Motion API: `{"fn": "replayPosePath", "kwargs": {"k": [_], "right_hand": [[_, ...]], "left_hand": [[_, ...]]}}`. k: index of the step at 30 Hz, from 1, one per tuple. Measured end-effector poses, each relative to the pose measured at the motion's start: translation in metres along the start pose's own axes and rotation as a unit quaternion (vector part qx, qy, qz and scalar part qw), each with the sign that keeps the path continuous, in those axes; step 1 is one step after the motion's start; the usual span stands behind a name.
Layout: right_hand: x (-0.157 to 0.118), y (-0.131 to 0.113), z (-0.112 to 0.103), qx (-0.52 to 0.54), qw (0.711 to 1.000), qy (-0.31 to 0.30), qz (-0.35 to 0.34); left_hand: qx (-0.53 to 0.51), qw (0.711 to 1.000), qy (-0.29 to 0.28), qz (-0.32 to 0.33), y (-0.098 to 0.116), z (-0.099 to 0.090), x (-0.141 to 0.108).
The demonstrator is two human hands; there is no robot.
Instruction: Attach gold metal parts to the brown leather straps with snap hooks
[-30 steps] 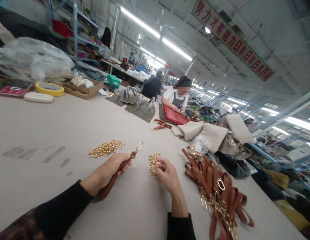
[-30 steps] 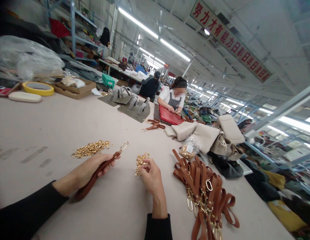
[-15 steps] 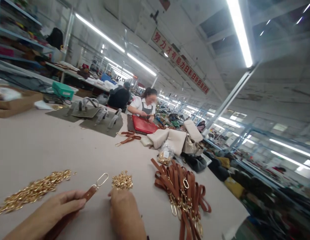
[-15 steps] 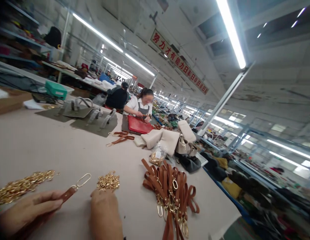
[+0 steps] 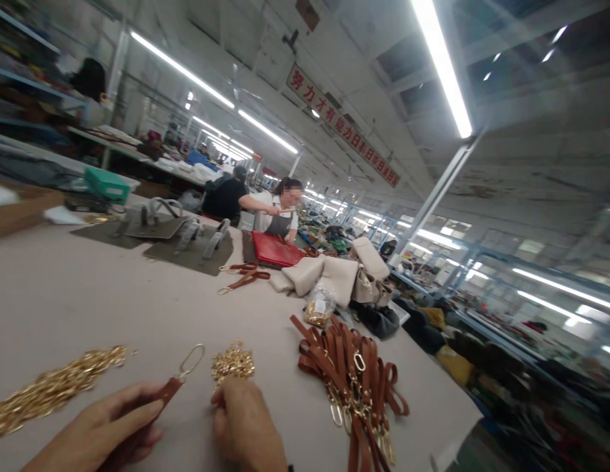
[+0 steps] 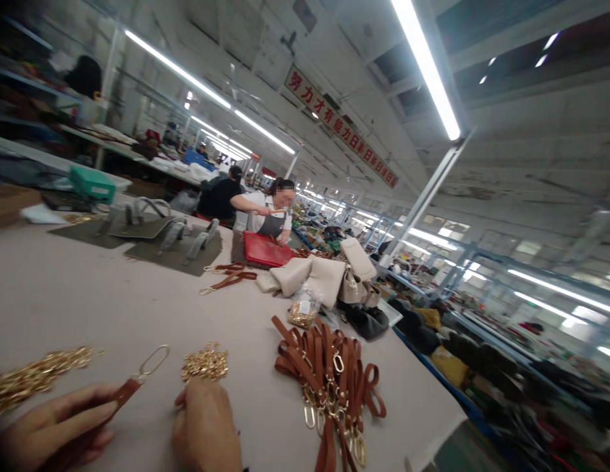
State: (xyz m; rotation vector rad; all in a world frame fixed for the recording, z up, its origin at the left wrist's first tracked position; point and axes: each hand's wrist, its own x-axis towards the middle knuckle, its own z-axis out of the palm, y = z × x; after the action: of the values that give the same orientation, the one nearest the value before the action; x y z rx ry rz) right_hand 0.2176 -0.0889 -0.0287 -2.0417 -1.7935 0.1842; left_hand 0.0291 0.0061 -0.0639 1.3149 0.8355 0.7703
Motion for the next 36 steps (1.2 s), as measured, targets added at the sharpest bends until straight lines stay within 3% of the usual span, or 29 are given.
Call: {"fn": "replayPosePath", "kwargs": {"k": [1, 3, 6, 9, 12, 18, 28, 33, 36], "right_hand": [[-0.001, 0.002, -0.001, 0.016, 1.0, 0.005, 0.003], [-0.001, 0.003, -0.002, 0.046, 0.999, 0.011, -0.005], [0.004, -0.002, -0.005, 0.155, 0.986, 0.027, -0.047], [0.006, -0.017, -0.006, 0.304, 0.947, 0.055, -0.09], [0.004, -0.034, -0.004, 0.371, 0.913, 0.089, -0.143], [0.005, -0.045, 0.004, 0.337, 0.909, 0.139, -0.201], [0.003, -0.046, -0.002, 0.215, 0.92, 0.205, -0.254], [0.001, -0.048, 0.0, 0.229, 0.923, 0.206, -0.232], [0.001, -0.048, 0.004, 0.279, 0.924, 0.192, -0.175]], "left_hand": [[-0.035, 0.999, -0.012, -0.038, 0.007, 0.004, -0.007], [-0.03, 0.998, -0.048, -0.024, 0.023, 0.01, -0.019], [0.002, 1.0, -0.024, -0.006, 0.042, 0.016, -0.026], [0.017, 1.0, 0.003, -0.005, 0.048, 0.018, -0.029], [0.028, 0.999, 0.012, 0.021, 0.047, 0.021, -0.033], [0.072, 0.993, 0.041, 0.089, 0.049, 0.025, -0.039], [0.09, 0.988, 0.037, 0.119, 0.048, 0.028, -0.041], [0.105, 0.985, 0.038, 0.128, 0.052, 0.027, -0.044], [0.122, 0.983, 0.032, 0.135, 0.054, 0.026, -0.045]]}}
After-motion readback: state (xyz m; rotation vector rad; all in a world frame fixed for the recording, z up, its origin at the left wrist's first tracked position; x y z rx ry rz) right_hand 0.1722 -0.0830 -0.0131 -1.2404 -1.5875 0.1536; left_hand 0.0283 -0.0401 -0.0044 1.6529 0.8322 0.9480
